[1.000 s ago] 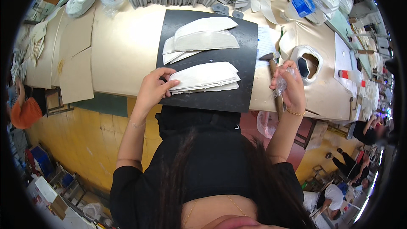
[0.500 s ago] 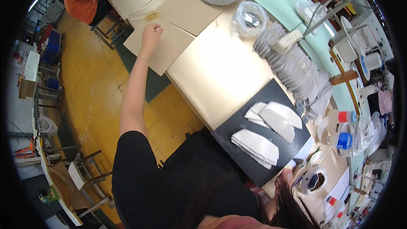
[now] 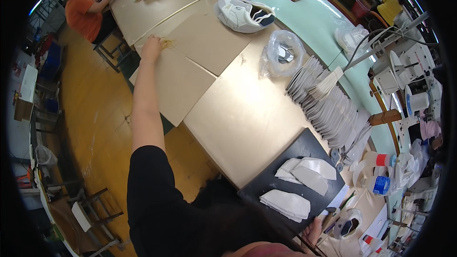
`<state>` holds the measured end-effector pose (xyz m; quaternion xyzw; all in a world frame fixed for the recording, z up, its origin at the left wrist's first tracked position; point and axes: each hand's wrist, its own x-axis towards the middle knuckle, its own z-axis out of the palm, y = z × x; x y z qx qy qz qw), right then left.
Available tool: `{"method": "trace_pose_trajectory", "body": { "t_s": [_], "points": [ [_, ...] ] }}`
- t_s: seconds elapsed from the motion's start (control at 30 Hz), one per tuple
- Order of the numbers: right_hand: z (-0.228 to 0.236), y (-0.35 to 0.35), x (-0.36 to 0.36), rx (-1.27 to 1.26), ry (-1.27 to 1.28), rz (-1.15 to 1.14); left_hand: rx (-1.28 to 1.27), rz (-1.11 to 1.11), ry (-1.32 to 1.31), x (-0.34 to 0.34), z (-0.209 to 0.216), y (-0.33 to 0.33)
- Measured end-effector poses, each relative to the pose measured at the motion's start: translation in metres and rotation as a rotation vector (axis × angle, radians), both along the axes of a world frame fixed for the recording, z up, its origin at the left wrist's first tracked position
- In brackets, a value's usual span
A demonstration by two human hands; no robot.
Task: The person repeatedly picks up white fabric pieces and rubs their edges with a small stone-like tool on a black cutting mat. They handle the pieces one at a time, occasionally stacking them, and continue the smoothing process throughout the clip.
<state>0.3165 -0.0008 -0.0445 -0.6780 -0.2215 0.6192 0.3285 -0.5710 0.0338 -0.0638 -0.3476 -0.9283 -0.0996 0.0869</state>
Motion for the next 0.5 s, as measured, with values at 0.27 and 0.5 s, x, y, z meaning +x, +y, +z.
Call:
{"method": "trace_pose_trajectory", "body": {
  "t_s": [0.27, 0.5],
  "points": [
    [-0.015, 0.001, 0.012, -0.084, -0.118, -0.116, -0.145, -0.124, -0.132, -0.046, -0.011, 0.012],
    [-0.011, 0.005, 0.013, -0.094, -0.171, -0.079, -0.28, -0.181, -0.134, -0.057, 0.0, 0.015]
  ]
}}
